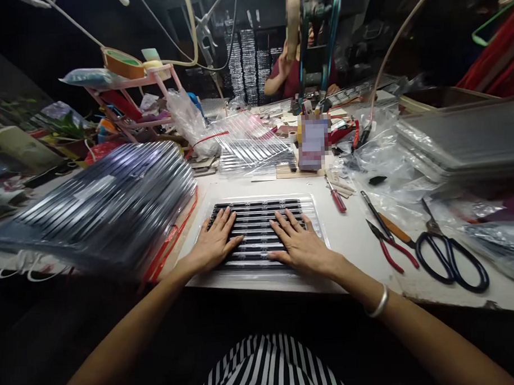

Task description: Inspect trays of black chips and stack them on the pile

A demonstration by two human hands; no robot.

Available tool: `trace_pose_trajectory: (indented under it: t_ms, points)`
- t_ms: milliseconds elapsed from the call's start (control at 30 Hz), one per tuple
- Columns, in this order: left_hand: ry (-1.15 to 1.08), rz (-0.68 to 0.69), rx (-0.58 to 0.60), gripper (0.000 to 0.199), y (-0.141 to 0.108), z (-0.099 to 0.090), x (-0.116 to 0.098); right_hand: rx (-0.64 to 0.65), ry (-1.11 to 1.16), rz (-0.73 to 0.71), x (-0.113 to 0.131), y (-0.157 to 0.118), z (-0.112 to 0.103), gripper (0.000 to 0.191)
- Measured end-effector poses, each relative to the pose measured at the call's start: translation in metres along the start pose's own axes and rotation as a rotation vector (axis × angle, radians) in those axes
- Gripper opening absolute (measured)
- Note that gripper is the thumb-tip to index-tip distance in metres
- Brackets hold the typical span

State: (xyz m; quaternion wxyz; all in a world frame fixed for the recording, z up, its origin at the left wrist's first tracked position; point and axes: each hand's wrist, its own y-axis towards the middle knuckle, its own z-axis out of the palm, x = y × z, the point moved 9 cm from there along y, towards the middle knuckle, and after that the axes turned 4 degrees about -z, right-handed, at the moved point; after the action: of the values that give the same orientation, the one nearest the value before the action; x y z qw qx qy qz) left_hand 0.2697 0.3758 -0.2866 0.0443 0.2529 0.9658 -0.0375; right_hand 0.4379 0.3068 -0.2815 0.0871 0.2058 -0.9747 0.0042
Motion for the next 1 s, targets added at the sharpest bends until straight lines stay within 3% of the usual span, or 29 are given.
trace_pose_trajectory:
  t_ms: [100, 267, 367, 467, 600, 767, 833, 900, 1000]
  points:
    - [0.09, 0.005, 0.025, 0.074, 0.002, 0.011, -0.004, 0.114, 0.011, -0.006, -0.003, 0.009, 0.014, 0.082]
    - [0.09, 0.02, -0.023, 0.073, 0.003, 0.007, -0.002, -0.005, -0.036, 0.086, -0.026, 0.025, 0.006, 0.079]
    - [0.007, 0.076, -0.053, 0.069, -0.001, 0.007, 0.009, -0.047, -0.058, 0.069, -0.032, 0.023, 0.008, 0.075]
    - [-0.167, 0.074, -0.107, 0.059, -0.018, 0.009, 0.038, -0.136, -0.077, 0.124, -0.046, -0.003, 0.007, 0.057]
    - [-0.393, 0.072, -0.167, 0.05, -0.062, 0.003, 0.067, -0.246, -0.037, 0.118, -0.054, -0.06, 0.003, 0.047]
    - [-0.383, 0.212, -0.028, 0.05, -0.114, -0.001, 0.055, -0.145, 0.081, -0.015, -0.034, -0.126, 0.0, 0.052]
    - [-0.314, 0.25, -0.036, 0.056, -0.127, 0.006, 0.051, -0.097, 0.101, -0.059, -0.023, -0.144, 0.002, 0.06]
    - [-0.253, 0.253, -0.149, 0.06, -0.134, 0.013, 0.052, -0.09, 0.083, -0.071, -0.017, -0.153, 0.006, 0.063]
    - [-0.256, 0.269, -0.38, 0.061, -0.14, 0.016, 0.055, -0.254, 0.037, -0.101, -0.016, -0.155, 0.003, 0.063]
